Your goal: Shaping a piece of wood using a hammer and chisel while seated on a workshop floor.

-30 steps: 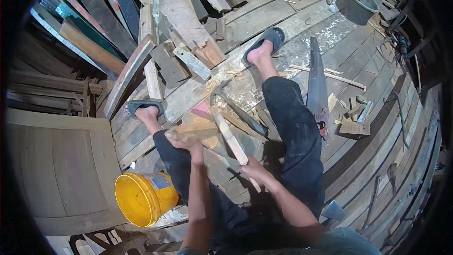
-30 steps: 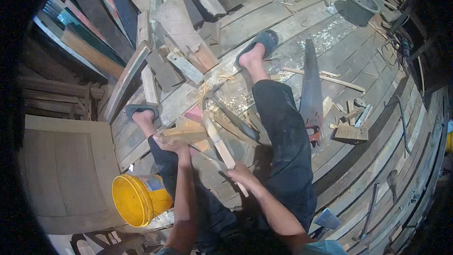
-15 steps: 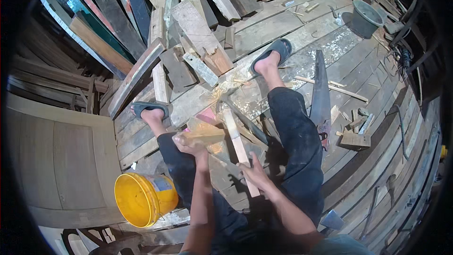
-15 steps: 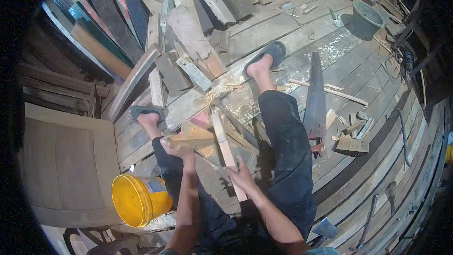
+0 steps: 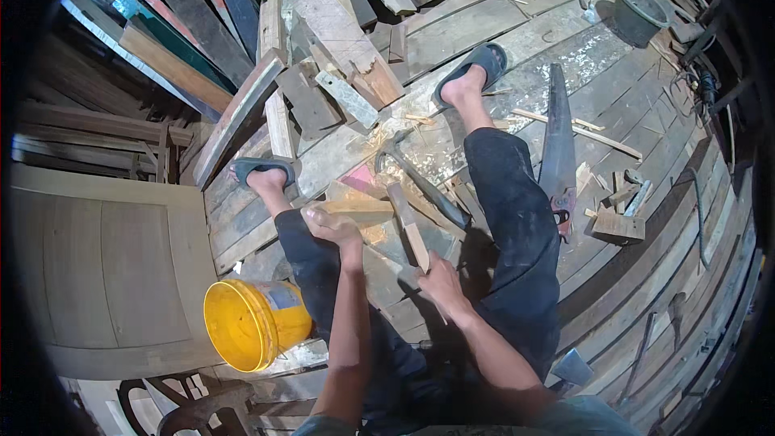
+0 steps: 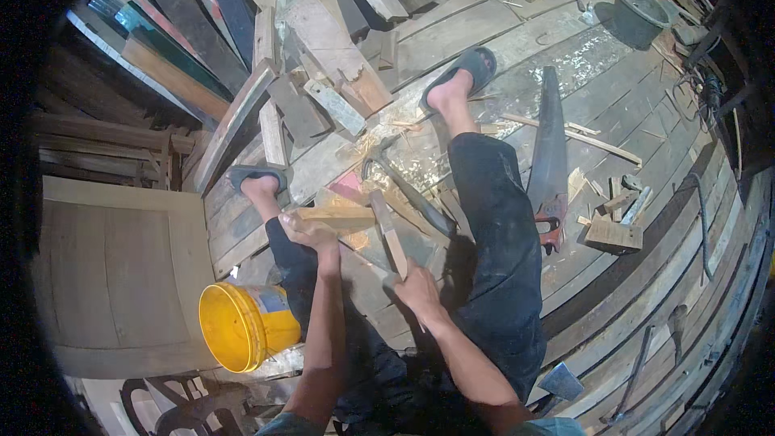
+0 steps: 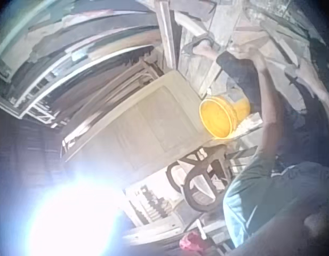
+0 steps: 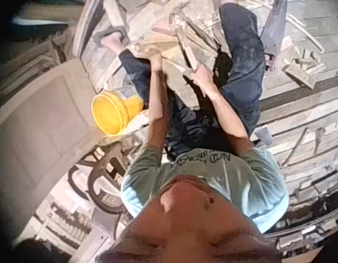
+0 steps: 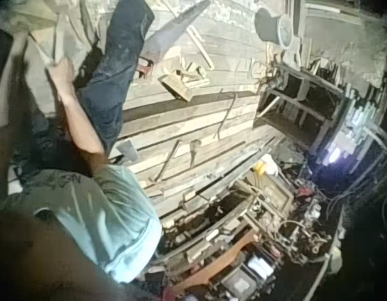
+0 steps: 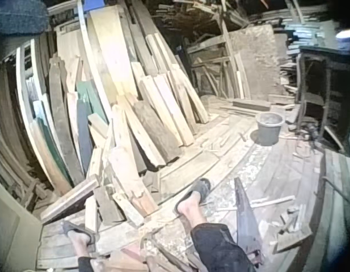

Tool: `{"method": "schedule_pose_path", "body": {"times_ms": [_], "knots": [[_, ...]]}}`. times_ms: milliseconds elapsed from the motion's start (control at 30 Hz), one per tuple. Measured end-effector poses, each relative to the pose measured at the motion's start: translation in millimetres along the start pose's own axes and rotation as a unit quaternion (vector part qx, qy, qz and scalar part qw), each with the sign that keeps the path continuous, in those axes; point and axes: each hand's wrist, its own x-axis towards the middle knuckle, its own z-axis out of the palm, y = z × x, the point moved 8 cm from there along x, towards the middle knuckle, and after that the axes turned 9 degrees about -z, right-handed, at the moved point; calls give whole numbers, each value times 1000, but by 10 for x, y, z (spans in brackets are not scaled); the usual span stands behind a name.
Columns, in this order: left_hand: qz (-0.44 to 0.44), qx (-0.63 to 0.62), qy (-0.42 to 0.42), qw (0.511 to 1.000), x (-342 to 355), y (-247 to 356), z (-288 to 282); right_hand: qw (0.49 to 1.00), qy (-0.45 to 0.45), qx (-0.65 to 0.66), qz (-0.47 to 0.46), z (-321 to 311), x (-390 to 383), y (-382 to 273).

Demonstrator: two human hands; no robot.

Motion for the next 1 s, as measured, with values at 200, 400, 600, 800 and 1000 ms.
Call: {"method": "schedule_pose_path", "body": {"times_ms": [200,400,600,800,1000], "knots": [[100,57,12,993,-107,304,79,926,-57,349,132,287,-92,120],[55,35,5,998,-185,446,228,944,-81,301,106,376,-36,187],[57,59,-3,997,-265,395,189,991,-33,126,18,118,-181,-246],[78,51,-17,996,-221,298,297,985,-23,168,-19,-7,-169,-409],[100,67,-19,993,-263,270,243,987,-13,153,41,365,30,105]]}}
